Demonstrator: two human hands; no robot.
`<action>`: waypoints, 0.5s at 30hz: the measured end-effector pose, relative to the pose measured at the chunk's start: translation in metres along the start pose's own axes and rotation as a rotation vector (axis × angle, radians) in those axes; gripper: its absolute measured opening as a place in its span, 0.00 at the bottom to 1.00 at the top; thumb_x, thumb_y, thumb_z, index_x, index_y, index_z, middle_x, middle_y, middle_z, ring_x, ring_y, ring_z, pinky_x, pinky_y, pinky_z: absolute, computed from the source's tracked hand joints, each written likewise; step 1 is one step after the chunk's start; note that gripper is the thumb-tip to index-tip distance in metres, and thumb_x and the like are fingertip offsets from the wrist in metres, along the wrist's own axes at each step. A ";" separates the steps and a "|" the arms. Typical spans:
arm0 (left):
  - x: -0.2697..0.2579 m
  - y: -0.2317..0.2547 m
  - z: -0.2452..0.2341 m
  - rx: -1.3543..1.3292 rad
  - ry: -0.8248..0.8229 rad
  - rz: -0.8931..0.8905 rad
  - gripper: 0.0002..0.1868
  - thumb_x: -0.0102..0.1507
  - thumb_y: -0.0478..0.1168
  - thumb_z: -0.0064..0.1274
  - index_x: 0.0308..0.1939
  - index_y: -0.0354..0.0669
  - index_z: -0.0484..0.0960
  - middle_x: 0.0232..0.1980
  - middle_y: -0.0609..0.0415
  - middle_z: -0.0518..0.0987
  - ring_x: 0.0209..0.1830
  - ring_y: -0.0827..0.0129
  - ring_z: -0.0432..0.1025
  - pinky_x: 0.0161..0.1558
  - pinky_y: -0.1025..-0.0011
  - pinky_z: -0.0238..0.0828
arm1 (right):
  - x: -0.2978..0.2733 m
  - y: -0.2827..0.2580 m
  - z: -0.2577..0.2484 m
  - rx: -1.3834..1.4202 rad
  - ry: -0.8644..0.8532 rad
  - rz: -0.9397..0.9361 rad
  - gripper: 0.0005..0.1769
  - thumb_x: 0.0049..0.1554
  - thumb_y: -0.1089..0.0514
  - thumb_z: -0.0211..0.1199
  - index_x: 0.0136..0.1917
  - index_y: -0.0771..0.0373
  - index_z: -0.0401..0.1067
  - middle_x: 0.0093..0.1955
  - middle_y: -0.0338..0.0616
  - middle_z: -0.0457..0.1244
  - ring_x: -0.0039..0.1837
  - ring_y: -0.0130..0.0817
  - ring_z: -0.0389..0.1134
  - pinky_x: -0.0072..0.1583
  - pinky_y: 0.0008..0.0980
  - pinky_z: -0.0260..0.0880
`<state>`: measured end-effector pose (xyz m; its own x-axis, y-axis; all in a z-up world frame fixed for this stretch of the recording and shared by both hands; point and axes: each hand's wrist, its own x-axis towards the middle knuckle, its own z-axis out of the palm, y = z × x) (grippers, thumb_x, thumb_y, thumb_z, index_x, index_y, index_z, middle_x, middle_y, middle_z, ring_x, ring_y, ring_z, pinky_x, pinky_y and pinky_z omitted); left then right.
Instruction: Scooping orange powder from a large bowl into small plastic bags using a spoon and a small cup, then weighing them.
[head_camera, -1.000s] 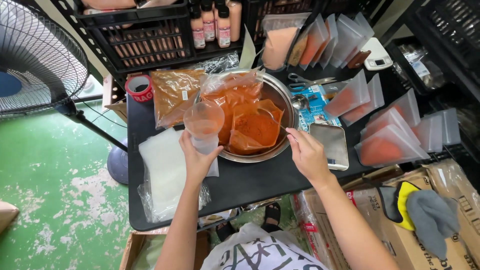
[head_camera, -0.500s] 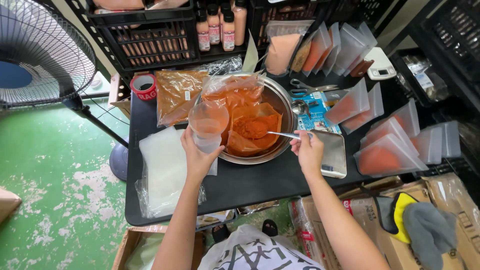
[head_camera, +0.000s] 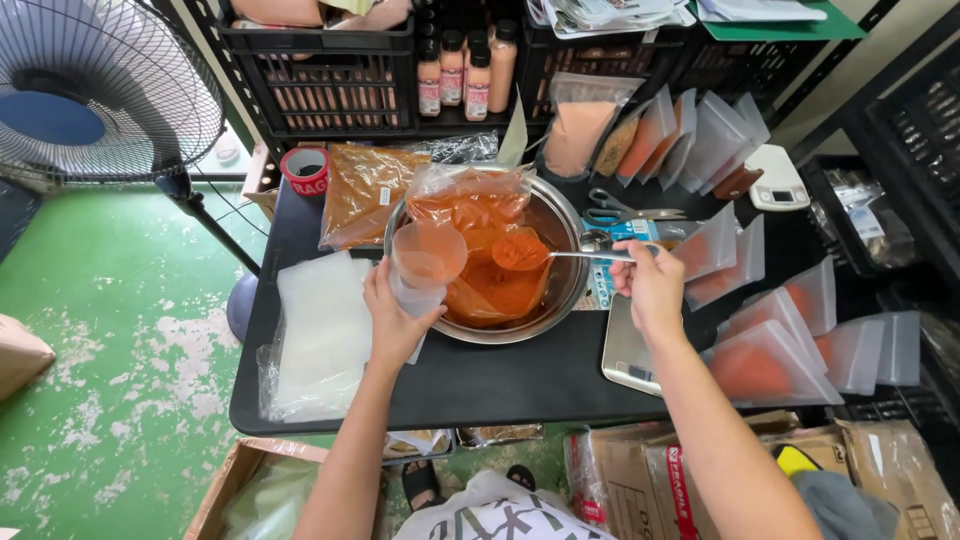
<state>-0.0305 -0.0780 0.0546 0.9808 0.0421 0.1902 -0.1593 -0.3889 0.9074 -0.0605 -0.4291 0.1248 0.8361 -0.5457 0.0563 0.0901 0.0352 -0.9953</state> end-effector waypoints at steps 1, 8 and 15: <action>0.000 0.002 0.003 0.000 0.007 0.001 0.66 0.45 0.41 0.79 0.79 0.46 0.49 0.74 0.40 0.50 0.77 0.37 0.46 0.72 0.42 0.53 | 0.002 -0.010 0.001 0.001 -0.006 -0.003 0.14 0.67 0.60 0.50 0.48 0.68 0.75 0.28 0.51 0.64 0.24 0.27 0.59 0.25 0.19 0.54; 0.001 0.006 0.020 0.081 0.094 0.075 0.66 0.40 0.37 0.79 0.77 0.40 0.54 0.70 0.36 0.55 0.72 0.33 0.51 0.72 0.40 0.50 | 0.020 -0.040 0.027 -0.036 -0.090 -0.008 0.13 0.65 0.59 0.51 0.48 0.66 0.76 0.28 0.50 0.64 0.24 0.27 0.60 0.25 0.21 0.56; -0.001 0.020 0.017 0.008 0.100 0.077 0.65 0.41 0.35 0.79 0.77 0.41 0.54 0.71 0.36 0.54 0.74 0.34 0.49 0.73 0.43 0.51 | -0.030 -0.066 0.098 -0.238 -0.315 -0.245 0.13 0.62 0.60 0.53 0.46 0.64 0.79 0.27 0.46 0.67 0.26 0.27 0.65 0.29 0.24 0.66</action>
<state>-0.0327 -0.1012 0.0666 0.9497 0.1034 0.2956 -0.2320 -0.4015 0.8860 -0.0381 -0.3329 0.1968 0.9325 -0.2319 0.2769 0.2097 -0.2766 -0.9378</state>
